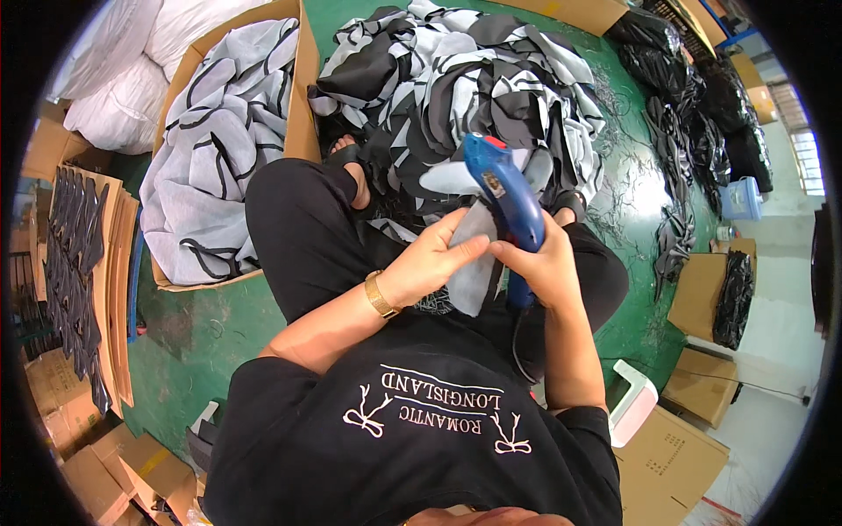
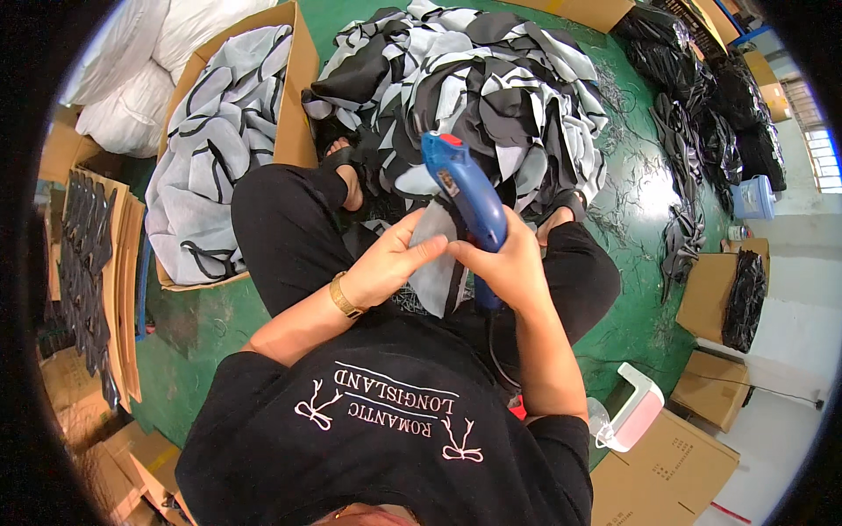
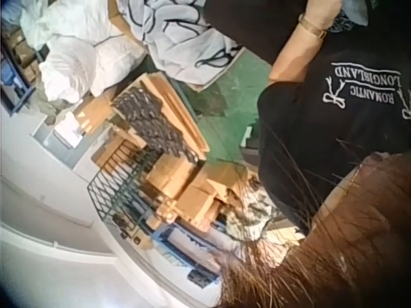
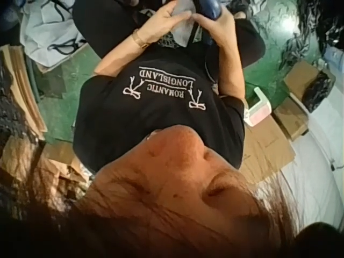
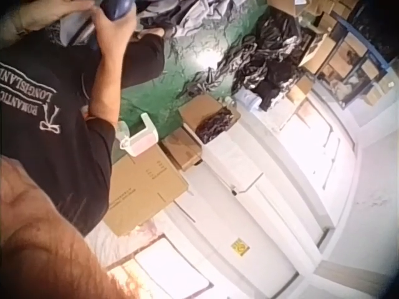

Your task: Cutting individual fabric pieces from a large pile using an electric rotary cutter.

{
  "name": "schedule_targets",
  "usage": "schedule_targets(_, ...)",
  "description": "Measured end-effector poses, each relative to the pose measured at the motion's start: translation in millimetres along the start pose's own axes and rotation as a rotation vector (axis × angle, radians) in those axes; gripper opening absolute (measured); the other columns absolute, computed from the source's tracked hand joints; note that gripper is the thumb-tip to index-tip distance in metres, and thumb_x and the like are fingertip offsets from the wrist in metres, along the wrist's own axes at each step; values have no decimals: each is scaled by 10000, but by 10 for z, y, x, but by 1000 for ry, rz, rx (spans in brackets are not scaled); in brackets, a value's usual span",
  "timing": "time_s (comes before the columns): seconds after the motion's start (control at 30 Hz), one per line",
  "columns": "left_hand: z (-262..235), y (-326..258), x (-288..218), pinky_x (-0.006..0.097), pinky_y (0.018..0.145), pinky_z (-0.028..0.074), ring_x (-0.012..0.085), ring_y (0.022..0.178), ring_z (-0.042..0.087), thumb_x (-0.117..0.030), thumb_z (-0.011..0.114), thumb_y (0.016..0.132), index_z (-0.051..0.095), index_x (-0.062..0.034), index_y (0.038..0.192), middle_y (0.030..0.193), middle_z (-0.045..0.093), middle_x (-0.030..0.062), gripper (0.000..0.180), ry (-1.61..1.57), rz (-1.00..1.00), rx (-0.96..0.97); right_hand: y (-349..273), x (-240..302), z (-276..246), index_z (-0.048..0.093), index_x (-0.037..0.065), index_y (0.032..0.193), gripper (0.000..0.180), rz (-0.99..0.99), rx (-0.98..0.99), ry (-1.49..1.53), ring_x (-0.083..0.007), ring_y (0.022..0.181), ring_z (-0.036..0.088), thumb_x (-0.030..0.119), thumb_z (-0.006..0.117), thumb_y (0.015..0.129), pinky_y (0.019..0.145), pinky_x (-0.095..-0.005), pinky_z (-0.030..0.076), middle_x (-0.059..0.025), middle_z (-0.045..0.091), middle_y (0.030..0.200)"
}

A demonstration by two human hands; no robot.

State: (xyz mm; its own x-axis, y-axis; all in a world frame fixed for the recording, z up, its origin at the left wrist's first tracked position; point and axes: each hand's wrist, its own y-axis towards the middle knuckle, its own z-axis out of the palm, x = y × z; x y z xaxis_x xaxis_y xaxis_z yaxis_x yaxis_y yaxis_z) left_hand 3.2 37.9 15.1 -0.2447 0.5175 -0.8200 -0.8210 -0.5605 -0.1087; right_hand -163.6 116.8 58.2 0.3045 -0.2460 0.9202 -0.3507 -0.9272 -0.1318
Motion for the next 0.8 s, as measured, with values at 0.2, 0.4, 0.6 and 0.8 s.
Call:
schedule_targets(0.2, -192, -5, 22, 209, 755, 467, 46, 818, 581, -158, 574, 935, 629, -12, 1001, 917, 651, -1, 169, -233, -70, -162, -25, -95, 66, 562, -26, 1060, 425, 202, 138, 226, -105, 665, 563, 111, 755, 707, 607, -238, 469, -29, 578, 824)
schedule_targets(0.4, -310, 6, -55, 220, 745, 480, 80, 812, 613, -87, 633, 883, 640, 1, 1009, 926, 668, 35, 154, -265, -33, -279, -312, -160, -239, 570, -44, 1015, 378, 278, 100, 405, -142, 628, 576, 124, 714, 708, 590, -266, 486, -62, 585, 809)
schedule_targets(0.6, -351, 50, -120, 223, 752, 496, 98, 817, 636, -62, 599, 895, 644, -2, 1010, 938, 678, 42, 138, -109, -4, -327, -524, -137, -403, 579, -42, 1010, 383, 396, 236, 243, -131, 625, 571, 79, 716, 674, 556, -258, 483, -65, 601, 851)
schedule_targets(0.8, -328, 35, -223, 202, 709, 463, 47, 769, 583, -127, 609, 900, 651, 28, 1000, 881, 663, 5, 189, 23, -12, -314, -488, -163, -405, 587, -41, 1024, 372, 414, 276, 220, -114, 648, 567, 40, 690, 676, 565, -252, 479, -61, 611, 875)
